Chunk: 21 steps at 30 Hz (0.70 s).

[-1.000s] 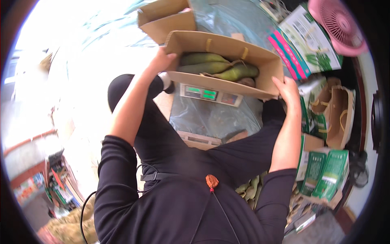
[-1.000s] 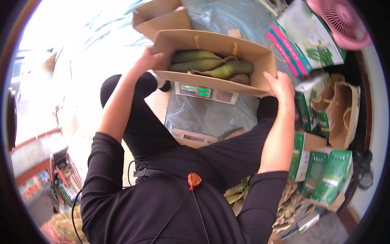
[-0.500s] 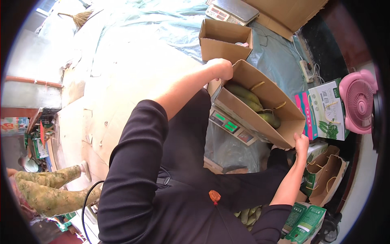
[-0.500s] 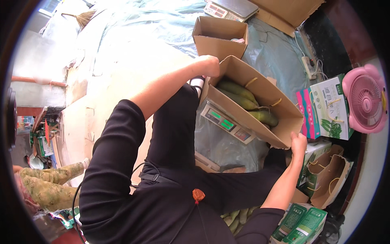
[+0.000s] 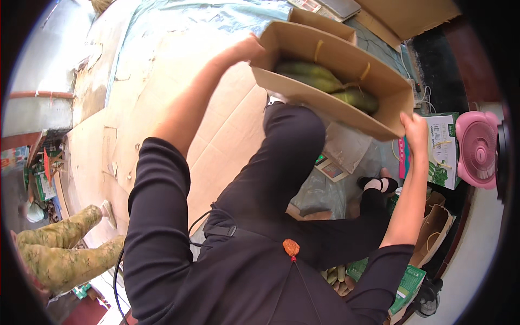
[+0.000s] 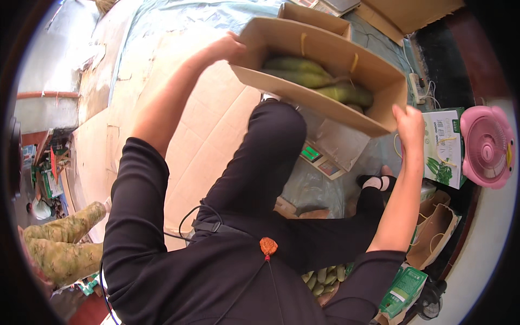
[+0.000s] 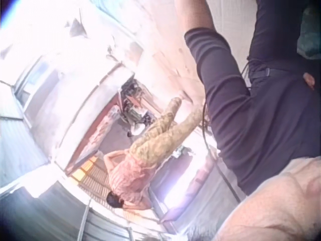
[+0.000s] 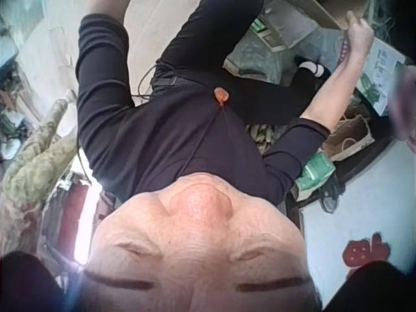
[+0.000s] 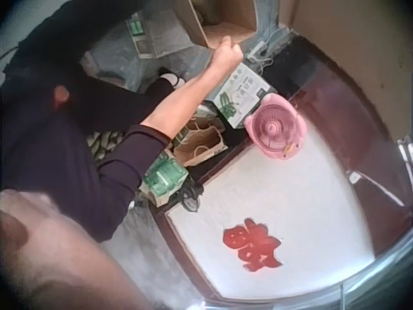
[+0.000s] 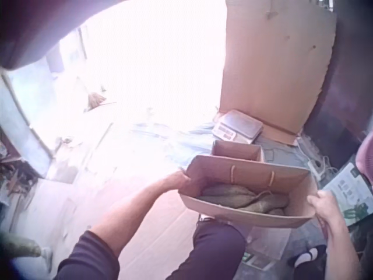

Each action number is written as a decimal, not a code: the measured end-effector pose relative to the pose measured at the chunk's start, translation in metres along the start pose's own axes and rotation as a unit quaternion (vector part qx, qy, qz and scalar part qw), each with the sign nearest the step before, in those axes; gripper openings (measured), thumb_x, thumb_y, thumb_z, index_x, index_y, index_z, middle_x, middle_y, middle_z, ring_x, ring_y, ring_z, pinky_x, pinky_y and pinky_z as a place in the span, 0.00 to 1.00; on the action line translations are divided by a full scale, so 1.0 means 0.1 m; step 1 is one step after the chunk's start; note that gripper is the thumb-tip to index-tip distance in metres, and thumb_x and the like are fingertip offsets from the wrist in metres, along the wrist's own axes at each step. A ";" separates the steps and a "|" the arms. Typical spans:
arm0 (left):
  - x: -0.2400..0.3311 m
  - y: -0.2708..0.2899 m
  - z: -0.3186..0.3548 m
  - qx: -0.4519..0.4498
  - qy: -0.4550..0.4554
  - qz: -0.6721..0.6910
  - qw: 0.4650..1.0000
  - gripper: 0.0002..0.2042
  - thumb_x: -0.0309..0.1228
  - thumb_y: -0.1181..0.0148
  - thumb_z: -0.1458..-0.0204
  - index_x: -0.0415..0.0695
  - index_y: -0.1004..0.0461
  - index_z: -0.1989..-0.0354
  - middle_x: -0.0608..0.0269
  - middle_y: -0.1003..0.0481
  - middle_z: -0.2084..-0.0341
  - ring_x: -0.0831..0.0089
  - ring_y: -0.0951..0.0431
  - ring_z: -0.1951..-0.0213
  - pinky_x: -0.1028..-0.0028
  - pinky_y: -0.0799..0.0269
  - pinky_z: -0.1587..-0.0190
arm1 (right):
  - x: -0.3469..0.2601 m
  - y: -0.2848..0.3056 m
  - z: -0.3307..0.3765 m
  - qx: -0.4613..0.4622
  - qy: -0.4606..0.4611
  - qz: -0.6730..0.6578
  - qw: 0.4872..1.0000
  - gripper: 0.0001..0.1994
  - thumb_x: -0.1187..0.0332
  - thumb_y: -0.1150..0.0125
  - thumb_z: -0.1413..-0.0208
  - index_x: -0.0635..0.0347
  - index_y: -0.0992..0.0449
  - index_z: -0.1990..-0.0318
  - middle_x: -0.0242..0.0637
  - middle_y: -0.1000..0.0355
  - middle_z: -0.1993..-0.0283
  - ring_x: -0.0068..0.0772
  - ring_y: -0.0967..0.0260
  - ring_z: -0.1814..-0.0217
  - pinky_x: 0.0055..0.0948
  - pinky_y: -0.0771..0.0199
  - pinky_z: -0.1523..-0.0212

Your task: Sort and weigh vegetables, placing them into cardboard boxes and paper bags.

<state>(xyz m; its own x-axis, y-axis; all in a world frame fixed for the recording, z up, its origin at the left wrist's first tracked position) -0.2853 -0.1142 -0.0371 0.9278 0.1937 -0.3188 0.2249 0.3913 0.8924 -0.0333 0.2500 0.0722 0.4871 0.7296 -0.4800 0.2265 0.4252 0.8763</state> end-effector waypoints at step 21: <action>0.58 -2.66 6.03 -0.135 0.637 0.383 0.655 0.17 0.42 0.44 0.53 0.40 0.20 0.66 0.40 0.24 0.71 0.45 0.23 0.64 0.53 0.29 0.59 | -3.29 -3.75 1.96 -0.395 0.138 0.111 0.902 0.12 0.68 0.42 0.53 0.57 0.19 0.61 0.42 0.22 0.57 0.41 0.24 0.52 0.37 0.24 0.54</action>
<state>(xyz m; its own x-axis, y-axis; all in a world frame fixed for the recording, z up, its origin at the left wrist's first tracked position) -0.1118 -0.7502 -0.1005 -0.3018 0.9529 0.0292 -0.3818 -0.1489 0.9122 -0.1133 -0.2541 -0.0903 0.1934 0.9029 -0.3840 -0.5745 0.4214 0.7016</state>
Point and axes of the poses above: each hand's wrist, its own z-axis away from the middle knuckle, its own y-axis out of the back of the hand, x = y × z, the point moved 9 cm from there along -z, towards the middle knuckle
